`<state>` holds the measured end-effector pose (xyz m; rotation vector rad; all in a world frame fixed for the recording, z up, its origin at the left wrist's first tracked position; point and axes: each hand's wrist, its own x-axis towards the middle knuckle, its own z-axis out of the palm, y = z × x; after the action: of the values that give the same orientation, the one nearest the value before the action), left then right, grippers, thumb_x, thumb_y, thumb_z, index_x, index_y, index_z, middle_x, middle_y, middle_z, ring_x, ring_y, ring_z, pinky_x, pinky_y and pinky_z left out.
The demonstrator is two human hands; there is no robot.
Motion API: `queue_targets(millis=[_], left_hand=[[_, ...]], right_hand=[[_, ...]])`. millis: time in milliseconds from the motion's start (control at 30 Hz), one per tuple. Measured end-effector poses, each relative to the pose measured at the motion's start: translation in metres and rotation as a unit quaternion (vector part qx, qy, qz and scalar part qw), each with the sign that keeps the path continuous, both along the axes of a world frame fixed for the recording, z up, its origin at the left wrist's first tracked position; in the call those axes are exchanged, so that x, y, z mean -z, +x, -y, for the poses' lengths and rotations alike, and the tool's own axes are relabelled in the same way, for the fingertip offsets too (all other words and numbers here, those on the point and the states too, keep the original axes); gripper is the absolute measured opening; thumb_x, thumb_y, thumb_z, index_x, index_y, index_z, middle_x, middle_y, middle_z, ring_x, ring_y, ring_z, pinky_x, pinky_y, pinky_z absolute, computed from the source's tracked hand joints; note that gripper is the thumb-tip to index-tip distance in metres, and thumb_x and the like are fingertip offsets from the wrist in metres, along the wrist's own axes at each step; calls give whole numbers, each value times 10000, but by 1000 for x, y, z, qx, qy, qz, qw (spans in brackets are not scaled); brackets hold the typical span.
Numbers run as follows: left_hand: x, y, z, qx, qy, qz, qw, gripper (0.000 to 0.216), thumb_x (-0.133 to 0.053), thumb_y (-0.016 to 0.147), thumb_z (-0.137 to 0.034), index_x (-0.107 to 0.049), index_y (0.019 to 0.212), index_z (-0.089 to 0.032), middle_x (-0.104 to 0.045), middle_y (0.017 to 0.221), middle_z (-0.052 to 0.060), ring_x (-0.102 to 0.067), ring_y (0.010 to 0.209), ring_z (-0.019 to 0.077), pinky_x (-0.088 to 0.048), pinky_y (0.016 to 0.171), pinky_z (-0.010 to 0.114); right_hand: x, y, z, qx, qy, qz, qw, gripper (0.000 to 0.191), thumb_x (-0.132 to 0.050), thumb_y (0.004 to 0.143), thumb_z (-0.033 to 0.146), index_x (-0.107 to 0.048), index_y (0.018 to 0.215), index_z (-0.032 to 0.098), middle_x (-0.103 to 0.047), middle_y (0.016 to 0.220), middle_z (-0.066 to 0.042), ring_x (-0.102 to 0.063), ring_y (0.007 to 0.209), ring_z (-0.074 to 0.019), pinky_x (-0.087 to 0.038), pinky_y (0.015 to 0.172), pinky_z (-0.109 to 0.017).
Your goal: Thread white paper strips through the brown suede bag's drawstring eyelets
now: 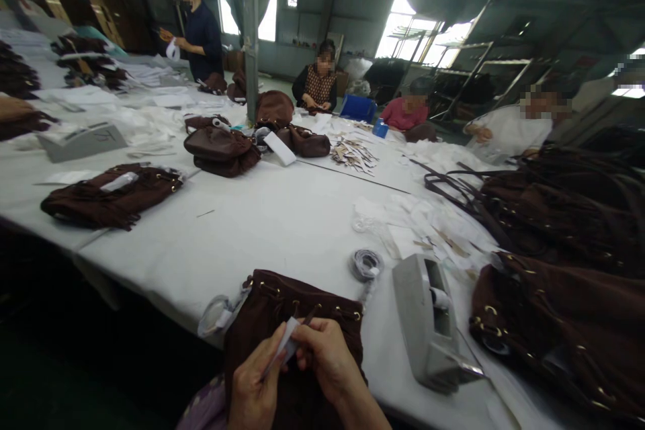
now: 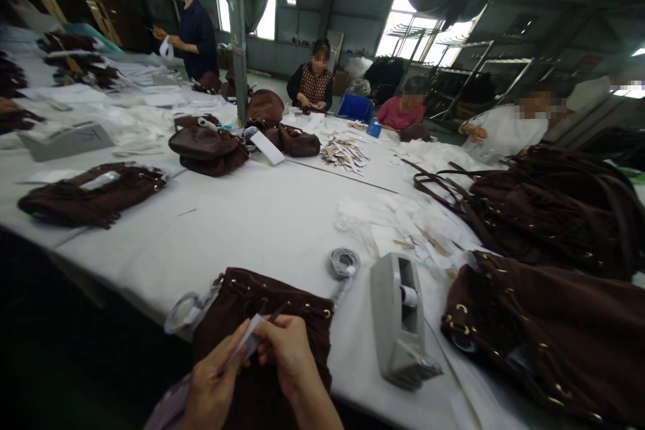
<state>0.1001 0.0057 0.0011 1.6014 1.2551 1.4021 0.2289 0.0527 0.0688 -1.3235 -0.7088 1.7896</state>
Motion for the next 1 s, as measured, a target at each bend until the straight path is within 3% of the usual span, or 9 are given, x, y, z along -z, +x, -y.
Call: queue_targets(millis=[267,500,667,800,900,1000], left_hand=[[-5,-7,-1,61,112,-53,990,447,-503,888,-93,-520,1305,-253,-650,1186,68,-641,1033,188,-547,850,233],[-21,-15,-6,129,86,-62,986,502,-497,865,-30,-528,1293,-290,-658,1175,60,-625,1067,204,-523,905,280],[-23,-18,-8,135,72,-49,987,466,-501,870,-59,-545,1274,-287,-656,1180,61,-620,1076,211,-514,917,289],[-18,-14,-3,120,14,-24,992,369,-510,887,-146,-607,1215,-285,-650,1193,56,-605,1102,226,-485,961,305],[-21,-9,5,103,-83,20,991,293,-563,872,-257,-661,1147,-280,-656,1184,58,-604,1099,245,-471,971,325],[-37,-5,7,91,-220,172,956,540,-685,776,-412,-525,1273,-273,-698,1081,71,-657,952,244,-506,870,334]], right_hand=[[5,5,-1,12,-47,-33,998,101,-670,533,190,-616,535,105,-503,395,21,-387,322,-50,-277,325,-179],[6,10,-5,3,-66,-63,996,117,-665,508,146,-650,602,79,-518,422,19,-399,351,-45,-321,344,-165],[1,12,-1,15,-59,-78,995,161,-672,602,240,-660,672,96,-578,524,-7,-476,434,-70,-405,410,-178],[-1,9,4,-1,1,-48,999,275,-777,628,341,-653,654,97,-561,535,6,-458,444,-57,-386,419,-171],[-2,10,4,-25,26,-36,999,337,-805,615,386,-662,671,86,-570,550,1,-429,423,-45,-338,402,-175],[-1,14,2,-35,36,-23,998,374,-788,632,435,-658,672,86,-560,517,6,-411,388,-46,-304,390,-188]])
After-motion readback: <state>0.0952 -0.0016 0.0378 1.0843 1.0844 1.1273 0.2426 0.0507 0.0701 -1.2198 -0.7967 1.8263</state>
